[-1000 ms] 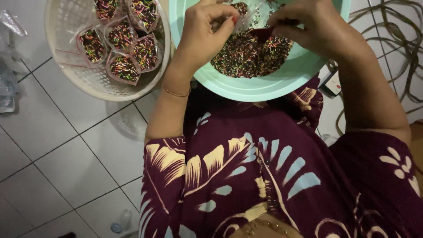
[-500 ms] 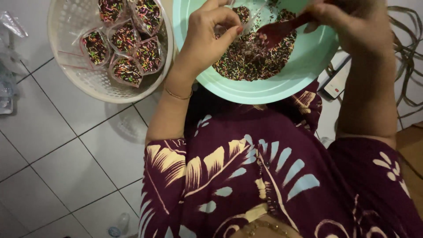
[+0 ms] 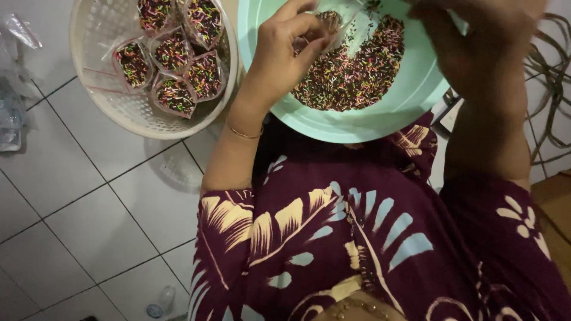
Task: Scooping sprinkles from a bowl into small plastic bags using a spoon
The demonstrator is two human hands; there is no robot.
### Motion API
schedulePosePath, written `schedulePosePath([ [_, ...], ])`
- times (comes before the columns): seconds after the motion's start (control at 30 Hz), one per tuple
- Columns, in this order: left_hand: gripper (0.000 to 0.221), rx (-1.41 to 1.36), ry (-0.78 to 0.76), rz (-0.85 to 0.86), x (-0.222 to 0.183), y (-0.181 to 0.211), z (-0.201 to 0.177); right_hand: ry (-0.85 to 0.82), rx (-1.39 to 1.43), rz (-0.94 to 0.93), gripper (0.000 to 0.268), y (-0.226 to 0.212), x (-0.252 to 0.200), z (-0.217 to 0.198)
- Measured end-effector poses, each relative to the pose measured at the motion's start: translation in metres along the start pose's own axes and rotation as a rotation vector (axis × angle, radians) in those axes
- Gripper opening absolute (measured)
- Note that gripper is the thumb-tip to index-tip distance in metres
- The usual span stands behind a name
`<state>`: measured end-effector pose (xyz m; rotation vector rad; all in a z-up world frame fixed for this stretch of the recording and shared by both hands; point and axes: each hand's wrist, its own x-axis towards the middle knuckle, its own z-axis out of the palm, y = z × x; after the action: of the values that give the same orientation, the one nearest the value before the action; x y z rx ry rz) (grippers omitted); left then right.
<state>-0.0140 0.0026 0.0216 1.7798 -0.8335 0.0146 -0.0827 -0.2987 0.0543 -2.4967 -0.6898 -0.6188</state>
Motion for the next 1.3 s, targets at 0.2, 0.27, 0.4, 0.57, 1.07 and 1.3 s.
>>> schedulePosePath([
  [0.2, 0.011, 0.039, 0.029, 0.023, -0.003, 0.002, -0.001, 0.037, 0.255, 0.119, 0.02, -0.01, -0.012, -0.012],
  [0.27, 0.014, 0.06, 0.023, -0.057, -0.007, 0.001, -0.001, -0.079, 0.269, 0.17, 0.029, -0.008, -0.012, -0.003],
  [0.4, 0.013, 0.047, 0.04, -0.061, -0.007, -0.001, -0.001, -0.175, 0.297, 0.079, 0.019, -0.011, 0.003, 0.022],
  [0.57, 0.013, 0.041, 0.051, -0.029, -0.008, -0.002, -0.001, -0.368, 0.374, 0.226, 0.018, -0.032, 0.024, 0.028],
  [1.07, 0.012, 0.058, 0.046, -0.054, -0.004, 0.001, 0.0, -0.159, 0.746, 0.361, 0.014, 0.003, -0.004, 0.002],
  [1.3, 0.014, 0.064, 0.036, -0.064, -0.005, 0.002, 0.0, 0.153, 0.857, 0.532, 0.032, -0.015, 0.006, -0.003],
])
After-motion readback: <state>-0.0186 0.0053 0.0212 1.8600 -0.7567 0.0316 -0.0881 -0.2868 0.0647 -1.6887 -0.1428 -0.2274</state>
